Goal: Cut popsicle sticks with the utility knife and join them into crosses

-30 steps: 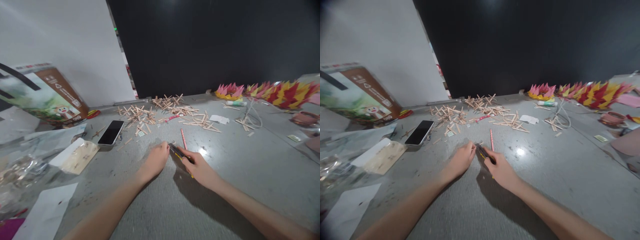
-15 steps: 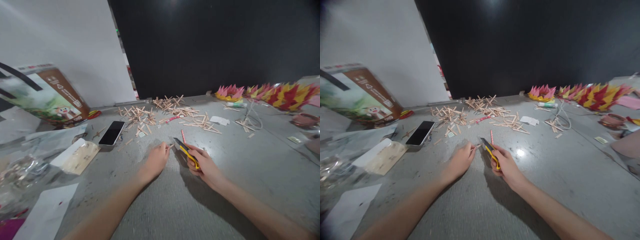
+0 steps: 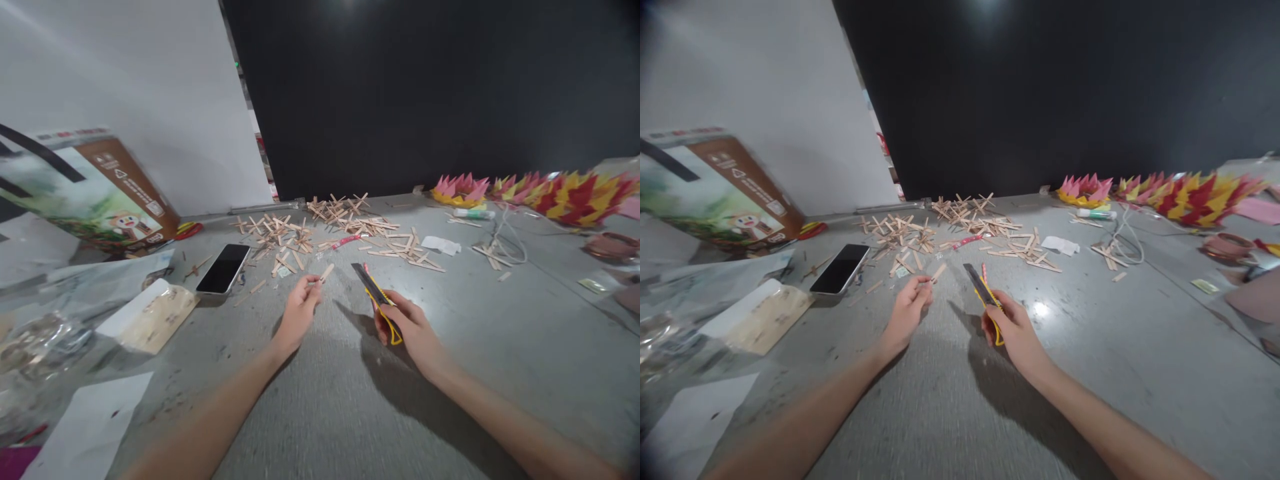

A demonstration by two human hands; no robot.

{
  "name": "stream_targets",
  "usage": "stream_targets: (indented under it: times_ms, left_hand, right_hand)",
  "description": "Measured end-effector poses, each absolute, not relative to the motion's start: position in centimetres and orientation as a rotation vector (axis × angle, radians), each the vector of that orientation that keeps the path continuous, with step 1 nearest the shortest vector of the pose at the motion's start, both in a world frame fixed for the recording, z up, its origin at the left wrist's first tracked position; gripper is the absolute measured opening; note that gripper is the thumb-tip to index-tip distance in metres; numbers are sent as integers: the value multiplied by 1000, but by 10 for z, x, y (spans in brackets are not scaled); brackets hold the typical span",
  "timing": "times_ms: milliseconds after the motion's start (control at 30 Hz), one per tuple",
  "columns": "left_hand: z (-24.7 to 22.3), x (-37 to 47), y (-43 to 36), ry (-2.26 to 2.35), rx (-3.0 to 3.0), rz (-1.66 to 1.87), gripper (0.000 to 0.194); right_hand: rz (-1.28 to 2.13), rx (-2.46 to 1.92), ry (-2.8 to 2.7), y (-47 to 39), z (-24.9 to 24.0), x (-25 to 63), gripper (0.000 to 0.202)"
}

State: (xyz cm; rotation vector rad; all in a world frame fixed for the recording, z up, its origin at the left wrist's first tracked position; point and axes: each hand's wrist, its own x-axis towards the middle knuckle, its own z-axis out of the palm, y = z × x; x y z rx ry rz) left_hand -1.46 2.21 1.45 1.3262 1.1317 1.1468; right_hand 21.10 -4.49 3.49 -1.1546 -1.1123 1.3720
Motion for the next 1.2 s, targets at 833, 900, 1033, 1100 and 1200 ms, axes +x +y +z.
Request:
stream_targets:
  times_ms: [833, 900, 1033, 1100, 1200]
  left_hand:
    - [12, -10, 18, 1298, 1558, 1044, 29]
    - [11, -11, 17, 1334, 1619, 1010, 28]
    - [13, -9, 14, 1333, 1793, 836, 26]
    - [15, -8, 11, 1317, 1862, 766, 25]
    - [19, -6, 9, 1323, 1915, 724, 25]
  right_hand:
    - [1202, -1337, -1420, -49, 25, 207, 30]
    - [1131, -1372, -1497, -50, 27, 208, 30]
    - [960, -1443, -1610, -54, 33, 209, 31]
    - [919, -1472, -1652, -56, 34, 211, 37]
    - [869, -1485, -1753, -58, 36, 215, 44]
